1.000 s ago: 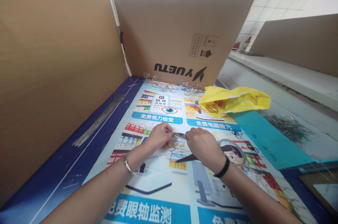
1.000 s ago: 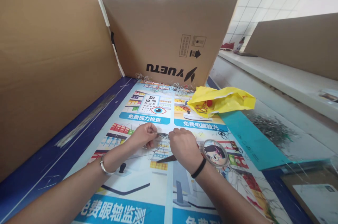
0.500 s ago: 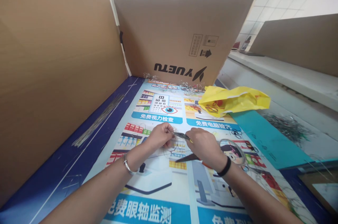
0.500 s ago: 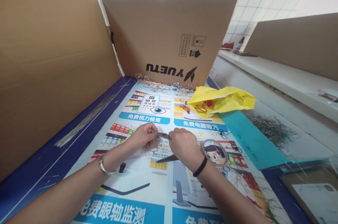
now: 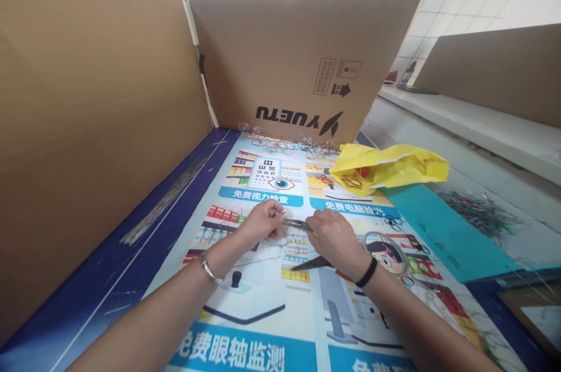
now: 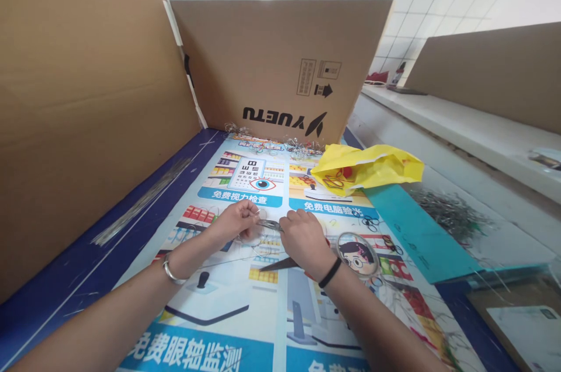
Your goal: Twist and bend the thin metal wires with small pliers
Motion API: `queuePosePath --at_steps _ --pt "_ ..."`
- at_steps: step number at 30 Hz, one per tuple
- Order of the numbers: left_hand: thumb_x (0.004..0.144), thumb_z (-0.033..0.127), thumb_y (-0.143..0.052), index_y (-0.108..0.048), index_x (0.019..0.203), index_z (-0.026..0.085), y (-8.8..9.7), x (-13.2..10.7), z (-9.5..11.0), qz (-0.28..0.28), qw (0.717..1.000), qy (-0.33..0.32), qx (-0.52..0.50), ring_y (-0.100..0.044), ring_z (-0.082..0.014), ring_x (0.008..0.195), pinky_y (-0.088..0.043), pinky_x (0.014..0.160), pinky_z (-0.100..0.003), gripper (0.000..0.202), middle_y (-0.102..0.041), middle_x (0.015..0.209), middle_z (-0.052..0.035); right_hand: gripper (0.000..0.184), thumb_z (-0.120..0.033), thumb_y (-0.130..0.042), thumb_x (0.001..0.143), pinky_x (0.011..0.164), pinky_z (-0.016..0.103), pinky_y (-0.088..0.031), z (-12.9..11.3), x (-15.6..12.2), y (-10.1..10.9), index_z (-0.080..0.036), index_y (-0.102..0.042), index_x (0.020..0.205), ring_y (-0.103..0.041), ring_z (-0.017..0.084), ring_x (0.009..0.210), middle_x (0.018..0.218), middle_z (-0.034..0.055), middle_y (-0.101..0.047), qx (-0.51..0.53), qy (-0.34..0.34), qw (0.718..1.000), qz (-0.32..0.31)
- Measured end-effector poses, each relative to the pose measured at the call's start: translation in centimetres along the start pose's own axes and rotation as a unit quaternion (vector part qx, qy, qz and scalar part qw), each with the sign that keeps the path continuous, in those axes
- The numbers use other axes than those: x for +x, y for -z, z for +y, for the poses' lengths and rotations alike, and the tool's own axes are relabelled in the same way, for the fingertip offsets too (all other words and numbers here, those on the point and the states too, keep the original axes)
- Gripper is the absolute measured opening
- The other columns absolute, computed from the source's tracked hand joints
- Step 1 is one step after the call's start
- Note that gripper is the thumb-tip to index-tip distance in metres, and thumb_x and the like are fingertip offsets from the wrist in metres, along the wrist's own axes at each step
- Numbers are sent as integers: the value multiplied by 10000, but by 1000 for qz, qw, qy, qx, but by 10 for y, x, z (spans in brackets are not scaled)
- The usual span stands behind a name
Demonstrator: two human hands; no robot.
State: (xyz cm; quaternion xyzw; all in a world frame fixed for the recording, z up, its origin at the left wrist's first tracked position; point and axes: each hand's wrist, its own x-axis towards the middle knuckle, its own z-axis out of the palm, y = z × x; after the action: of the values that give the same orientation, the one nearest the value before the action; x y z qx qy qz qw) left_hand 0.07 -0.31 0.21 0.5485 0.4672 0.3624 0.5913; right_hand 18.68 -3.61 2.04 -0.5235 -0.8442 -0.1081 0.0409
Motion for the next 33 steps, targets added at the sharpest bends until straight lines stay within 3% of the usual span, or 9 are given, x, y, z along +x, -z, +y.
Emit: queuePosePath --at_steps 5,19,33 --pt "704 191 -592 -453 822 172 6 2 0 -30 1000 -7 3 -510 -60 423 -400 425 -158 183 -556 550 51 135 -160 -475 803 701 305 -247 1 1 -3 -174 -610 797 -453 186 801 788 59 -586 -9 15 1000 26" --pt "715 206 -602 -441 848 168 13 2 -1 -92 995 -20 -21 -521 -61 461 -395 456 -168 212 -551 608 47 121 -158 -485 797 674 297 -240 2 0 -9 -166 -601 760 -433 172 753 749 55 -568 -4 43 997 66" --pt "687 213 -625 -460 803 163 16 -1 6 -108 994 -17 12 -516 -63 467 -375 462 -181 208 -549 626 41 112 -162 -501 781 617 291 -239 3 -1 -15 -178 -592 719 -432 162 701 700 40 -553 2 63 994 92"
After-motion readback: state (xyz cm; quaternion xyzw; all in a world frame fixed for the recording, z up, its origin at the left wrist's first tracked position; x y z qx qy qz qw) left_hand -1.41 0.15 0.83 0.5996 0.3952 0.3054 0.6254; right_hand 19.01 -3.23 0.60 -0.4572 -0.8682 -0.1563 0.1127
